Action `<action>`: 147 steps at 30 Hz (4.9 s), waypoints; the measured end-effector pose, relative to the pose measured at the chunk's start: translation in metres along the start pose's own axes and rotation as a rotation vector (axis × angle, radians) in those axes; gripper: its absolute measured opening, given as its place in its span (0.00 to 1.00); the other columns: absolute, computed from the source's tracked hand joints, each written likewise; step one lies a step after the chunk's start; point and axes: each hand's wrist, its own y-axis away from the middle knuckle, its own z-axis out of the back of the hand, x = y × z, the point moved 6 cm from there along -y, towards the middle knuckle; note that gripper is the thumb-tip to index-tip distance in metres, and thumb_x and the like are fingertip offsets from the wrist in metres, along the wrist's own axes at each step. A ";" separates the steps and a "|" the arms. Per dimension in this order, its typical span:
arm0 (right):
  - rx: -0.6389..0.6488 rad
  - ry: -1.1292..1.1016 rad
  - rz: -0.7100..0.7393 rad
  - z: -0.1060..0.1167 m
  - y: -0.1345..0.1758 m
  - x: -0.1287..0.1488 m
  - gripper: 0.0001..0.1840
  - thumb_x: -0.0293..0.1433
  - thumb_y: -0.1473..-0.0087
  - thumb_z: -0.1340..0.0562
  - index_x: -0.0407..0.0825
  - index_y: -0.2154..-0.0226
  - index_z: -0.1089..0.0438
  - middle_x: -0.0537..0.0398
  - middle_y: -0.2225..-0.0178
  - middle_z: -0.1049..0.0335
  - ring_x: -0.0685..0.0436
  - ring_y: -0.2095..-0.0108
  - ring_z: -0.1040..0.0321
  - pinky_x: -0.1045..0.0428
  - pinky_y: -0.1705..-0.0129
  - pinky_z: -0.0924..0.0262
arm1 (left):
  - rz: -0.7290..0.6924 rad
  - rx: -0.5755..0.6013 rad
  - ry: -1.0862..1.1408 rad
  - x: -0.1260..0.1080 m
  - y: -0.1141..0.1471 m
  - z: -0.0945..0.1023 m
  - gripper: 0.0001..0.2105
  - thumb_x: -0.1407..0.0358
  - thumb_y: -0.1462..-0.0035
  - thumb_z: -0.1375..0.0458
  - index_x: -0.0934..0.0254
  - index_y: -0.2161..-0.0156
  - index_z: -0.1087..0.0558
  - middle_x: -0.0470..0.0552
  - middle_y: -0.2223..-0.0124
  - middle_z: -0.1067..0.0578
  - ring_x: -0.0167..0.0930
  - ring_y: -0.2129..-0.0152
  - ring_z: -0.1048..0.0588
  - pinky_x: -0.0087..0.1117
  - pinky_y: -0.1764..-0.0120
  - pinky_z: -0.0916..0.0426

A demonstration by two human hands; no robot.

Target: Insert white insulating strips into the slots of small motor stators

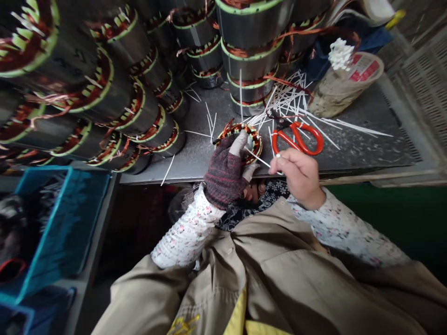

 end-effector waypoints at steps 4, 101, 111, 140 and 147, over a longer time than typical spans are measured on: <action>0.030 0.058 0.042 0.018 0.017 0.013 0.16 0.35 0.36 0.40 0.54 0.76 0.31 0.58 0.77 0.28 0.46 0.76 0.32 0.48 0.72 0.39 | -0.066 -0.094 -0.077 -0.004 0.000 0.004 0.36 0.60 0.33 0.40 0.64 0.27 0.50 0.61 0.41 0.24 0.40 0.38 0.27 0.49 0.32 0.33; 0.550 1.307 -0.252 0.044 -0.057 -0.023 0.34 0.34 0.42 0.41 0.52 0.33 0.36 0.44 0.51 0.20 0.34 0.57 0.23 0.45 0.61 0.35 | -0.170 0.266 -0.238 0.008 -0.006 0.002 0.17 0.52 0.38 0.34 0.63 0.52 0.21 0.55 0.54 0.19 0.40 0.49 0.22 0.49 0.37 0.31; 0.506 1.282 0.006 0.011 -0.056 -0.010 0.26 0.39 0.41 0.44 0.46 0.45 0.25 0.43 0.62 0.18 0.34 0.63 0.24 0.45 0.65 0.39 | -0.205 0.197 -0.177 0.016 -0.001 0.002 0.18 0.51 0.38 0.34 0.63 0.52 0.22 0.55 0.52 0.19 0.40 0.51 0.21 0.51 0.36 0.32; 0.349 1.056 0.014 0.068 -0.034 -0.038 0.30 0.42 0.45 0.39 0.47 0.43 0.27 0.42 0.54 0.20 0.32 0.56 0.23 0.40 0.57 0.29 | -0.104 0.025 -0.428 0.052 -0.019 0.049 0.20 0.59 0.42 0.32 0.59 0.46 0.25 0.57 0.42 0.22 0.47 0.42 0.25 0.60 0.36 0.34; 0.078 1.071 0.176 0.076 -0.011 -0.064 0.21 0.38 0.34 0.47 0.48 0.51 0.22 0.36 0.43 0.26 0.27 0.46 0.27 0.32 0.45 0.31 | -0.225 -0.259 -0.355 -0.003 -0.144 0.095 0.29 0.52 0.37 0.36 0.64 0.36 0.34 0.57 0.40 0.25 0.42 0.39 0.27 0.56 0.27 0.48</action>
